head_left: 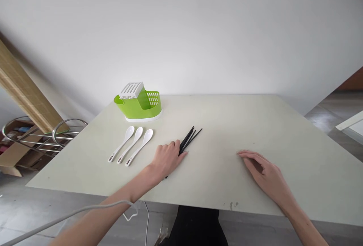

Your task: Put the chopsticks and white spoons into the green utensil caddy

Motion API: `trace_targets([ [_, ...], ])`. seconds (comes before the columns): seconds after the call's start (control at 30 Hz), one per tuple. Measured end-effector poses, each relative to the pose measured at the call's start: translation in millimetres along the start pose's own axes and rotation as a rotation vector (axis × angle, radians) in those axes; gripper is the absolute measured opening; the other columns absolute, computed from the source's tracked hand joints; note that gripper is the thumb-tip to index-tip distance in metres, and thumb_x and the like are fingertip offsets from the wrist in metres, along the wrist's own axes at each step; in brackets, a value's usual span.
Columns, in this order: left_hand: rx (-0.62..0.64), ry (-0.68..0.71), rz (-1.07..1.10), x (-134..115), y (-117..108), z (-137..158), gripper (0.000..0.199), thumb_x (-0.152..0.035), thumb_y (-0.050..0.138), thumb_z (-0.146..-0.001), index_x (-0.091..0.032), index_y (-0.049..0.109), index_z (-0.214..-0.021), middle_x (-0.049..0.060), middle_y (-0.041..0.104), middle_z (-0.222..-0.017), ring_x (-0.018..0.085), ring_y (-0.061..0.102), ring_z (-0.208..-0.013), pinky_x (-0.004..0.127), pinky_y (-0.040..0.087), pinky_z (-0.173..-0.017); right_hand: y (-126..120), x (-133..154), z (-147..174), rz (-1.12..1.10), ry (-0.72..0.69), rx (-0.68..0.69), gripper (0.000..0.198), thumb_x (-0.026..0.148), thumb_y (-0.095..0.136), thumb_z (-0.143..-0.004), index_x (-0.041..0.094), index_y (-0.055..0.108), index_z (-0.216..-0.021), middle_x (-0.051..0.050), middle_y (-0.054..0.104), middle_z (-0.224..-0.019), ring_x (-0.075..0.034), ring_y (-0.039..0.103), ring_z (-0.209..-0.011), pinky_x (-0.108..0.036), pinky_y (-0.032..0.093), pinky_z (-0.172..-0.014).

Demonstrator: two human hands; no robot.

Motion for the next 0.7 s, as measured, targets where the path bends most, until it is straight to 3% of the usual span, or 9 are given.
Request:
trace_targets([
  [0.13, -0.177, 0.059, 0.207, 14.5, 12.7, 3.7, 0.041, -0.055, 0.048, -0.107, -0.018, 0.059, -0.121, 0.013, 0.070, -0.113, 0.032, 0.073, -0.099, 0.043, 0.056, -0.082, -0.6, 1.1, -0.1, 0.001, 0.000, 0.002, 0.036, 0.057, 0.050, -0.102, 0.034, 0.075, -0.115, -0.002, 0.073, -0.137, -0.029, 0.070, -0.122, -0.038, 0.062, -0.087],
  [0.27, -0.331, 0.198, 0.419, 28.4, 25.8, 8.7, 0.046, -0.054, 0.047, -0.107, -0.022, 0.053, -0.139, 0.015, 0.060, -0.143, 0.031, 0.061, -0.131, 0.050, 0.051, -0.109, -1.4, 2.0, -0.5, 0.007, -0.001, -0.001, 0.036, 0.057, 0.050, -0.102, 0.033, 0.076, -0.113, -0.003, 0.073, -0.136, -0.029, 0.070, -0.122, -0.039, 0.062, -0.089],
  [0.37, -0.298, 0.288, 0.456, 31.7, 35.9, 14.4, 0.055, -0.052, 0.041, -0.110, -0.027, 0.039, -0.159, 0.012, 0.042, -0.167, 0.030, 0.038, -0.156, 0.053, 0.039, -0.124, -2.0, 1.4, -0.5, 0.019, 0.007, 0.002, 0.036, 0.057, 0.050, -0.102, 0.034, 0.075, -0.113, -0.002, 0.073, -0.136, -0.028, 0.071, -0.121, -0.037, 0.062, -0.084],
  [0.5, -0.235, 0.348, 0.404, 27.4, 48.5, 22.2, 0.062, -0.049, 0.033, -0.113, -0.029, 0.020, -0.170, 0.006, 0.026, -0.176, 0.027, 0.015, -0.165, 0.053, 0.026, -0.132, -2.4, -1.1, 0.0, 0.029, 0.011, -0.001, 0.037, 0.059, 0.051, -0.101, 0.035, 0.076, -0.113, -0.001, 0.074, -0.135, -0.028, 0.071, -0.120, -0.036, 0.062, -0.082],
  [0.7, -0.248, 0.343, 0.298, 13.6, 59.9, 26.8, 0.058, -0.041, 0.027, -0.114, -0.025, 0.024, -0.170, 0.006, 0.020, -0.178, 0.028, 0.007, -0.165, 0.054, 0.019, -0.134, -3.1, -7.6, 1.1, 0.051, 0.035, 0.016, 0.039, 0.060, 0.051, -0.100, 0.035, 0.076, -0.116, -0.001, 0.072, -0.138, -0.029, 0.071, -0.117, -0.035, 0.061, -0.076],
])
Point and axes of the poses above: each hand's wrist, its own z-axis away from the middle knuckle, its own y-axis out of the palm, x = y × z, the point moved 2 cm from there along -z, towards the middle knuckle
